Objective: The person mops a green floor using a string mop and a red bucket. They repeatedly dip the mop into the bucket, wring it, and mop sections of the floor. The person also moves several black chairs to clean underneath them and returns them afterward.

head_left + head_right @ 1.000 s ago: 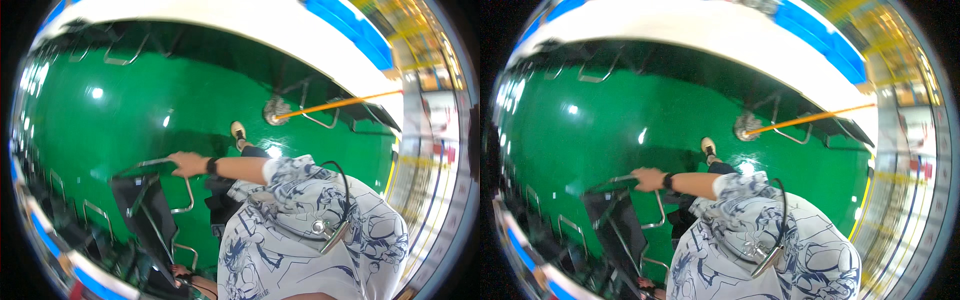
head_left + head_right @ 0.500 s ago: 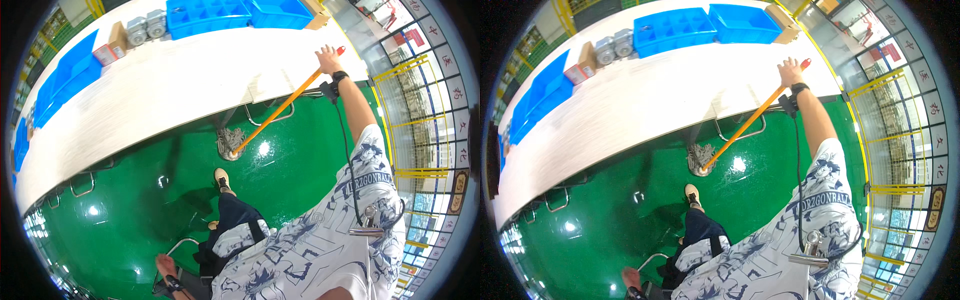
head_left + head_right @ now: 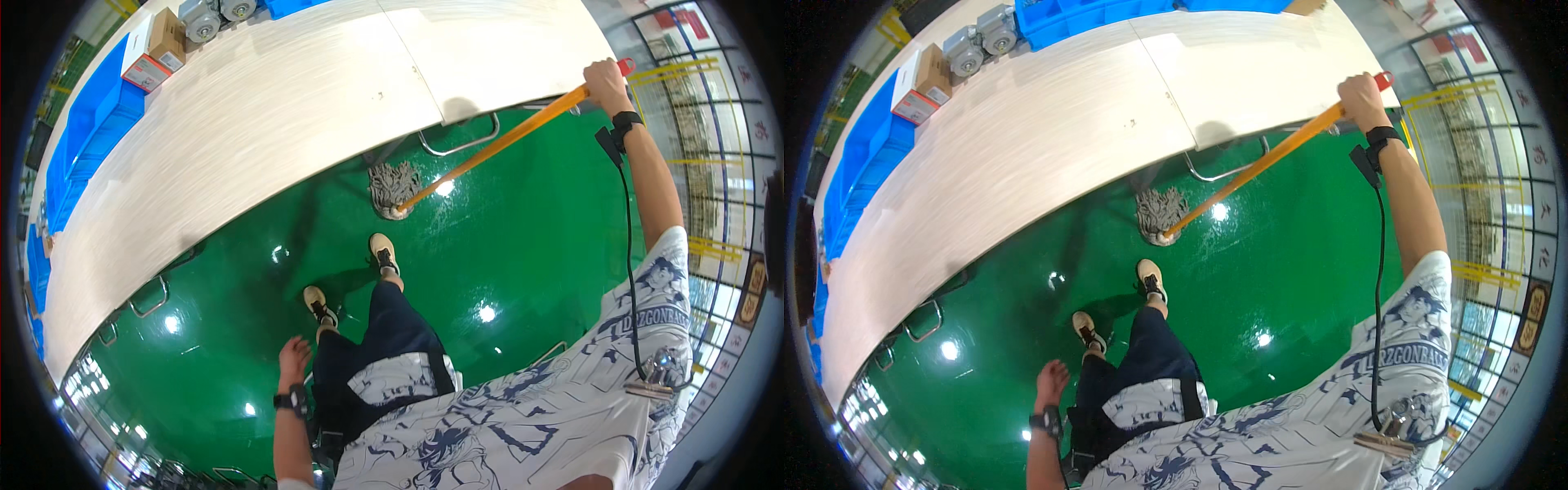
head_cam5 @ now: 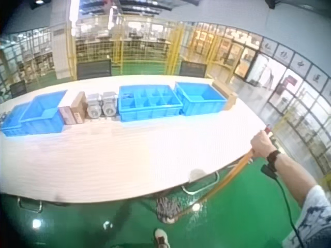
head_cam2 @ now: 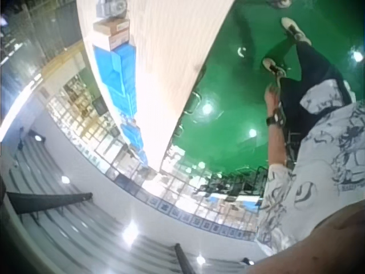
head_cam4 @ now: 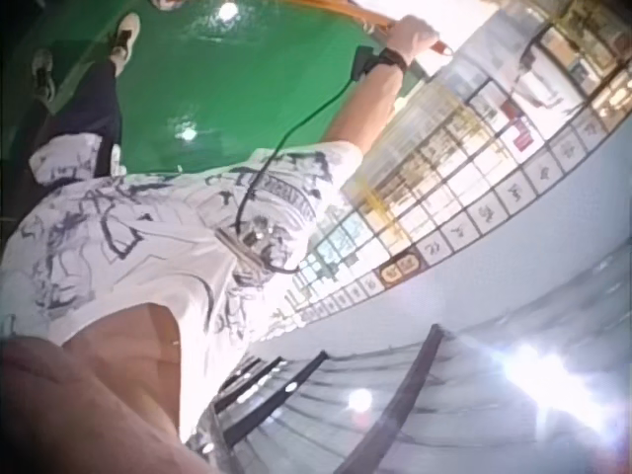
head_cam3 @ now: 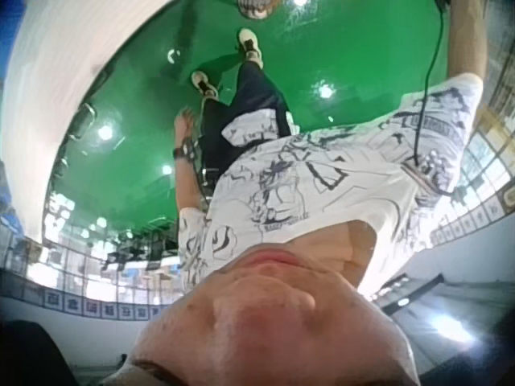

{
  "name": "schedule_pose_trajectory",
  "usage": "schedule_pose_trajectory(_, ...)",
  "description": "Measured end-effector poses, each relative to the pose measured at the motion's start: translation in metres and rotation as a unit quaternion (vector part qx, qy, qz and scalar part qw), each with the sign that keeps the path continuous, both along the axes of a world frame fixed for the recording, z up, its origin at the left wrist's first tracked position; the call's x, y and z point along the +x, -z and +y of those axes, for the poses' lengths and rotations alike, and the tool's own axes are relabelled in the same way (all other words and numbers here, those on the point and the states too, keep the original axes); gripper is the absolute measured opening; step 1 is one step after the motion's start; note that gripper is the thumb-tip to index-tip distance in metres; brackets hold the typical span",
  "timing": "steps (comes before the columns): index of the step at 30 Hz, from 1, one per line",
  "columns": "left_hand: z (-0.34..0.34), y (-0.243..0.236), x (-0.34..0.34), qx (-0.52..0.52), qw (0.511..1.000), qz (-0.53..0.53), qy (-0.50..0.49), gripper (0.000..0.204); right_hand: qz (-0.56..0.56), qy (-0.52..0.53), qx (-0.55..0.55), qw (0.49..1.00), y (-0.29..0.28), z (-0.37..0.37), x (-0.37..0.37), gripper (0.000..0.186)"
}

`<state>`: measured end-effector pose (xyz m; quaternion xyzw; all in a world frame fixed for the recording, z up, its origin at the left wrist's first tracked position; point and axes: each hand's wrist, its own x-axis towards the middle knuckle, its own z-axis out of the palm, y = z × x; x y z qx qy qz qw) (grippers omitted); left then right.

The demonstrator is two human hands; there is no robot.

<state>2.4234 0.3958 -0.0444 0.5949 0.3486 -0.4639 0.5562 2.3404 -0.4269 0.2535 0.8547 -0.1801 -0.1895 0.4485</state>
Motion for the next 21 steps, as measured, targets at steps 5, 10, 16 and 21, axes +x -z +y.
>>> schedule_pose_trajectory(5,-0.136,0.004,0.027,-0.209,0.965,-0.012,0.161,0.017,-0.061,-0.148,0.008,0.987,-0.064,0.163,-0.047,0.006)
schedule_pose_trajectory(10,-0.226,-0.095,-0.005,-0.301,0.910,0.064,0.279,0.035,-0.112,-0.246,-0.015,0.963,-0.145,0.327,-0.099,0.015)
schedule_pose_trajectory(16,-0.249,-0.181,-0.140,-0.339,0.862,0.112,0.360,0.072,-0.057,-0.026,-0.044,0.997,-0.257,0.472,-0.175,0.017)
schedule_pose_trajectory(21,-0.280,-0.161,-0.230,-0.356,0.870,0.132,0.315,0.104,-0.024,0.215,-0.133,0.967,-0.263,0.489,-0.264,0.023)
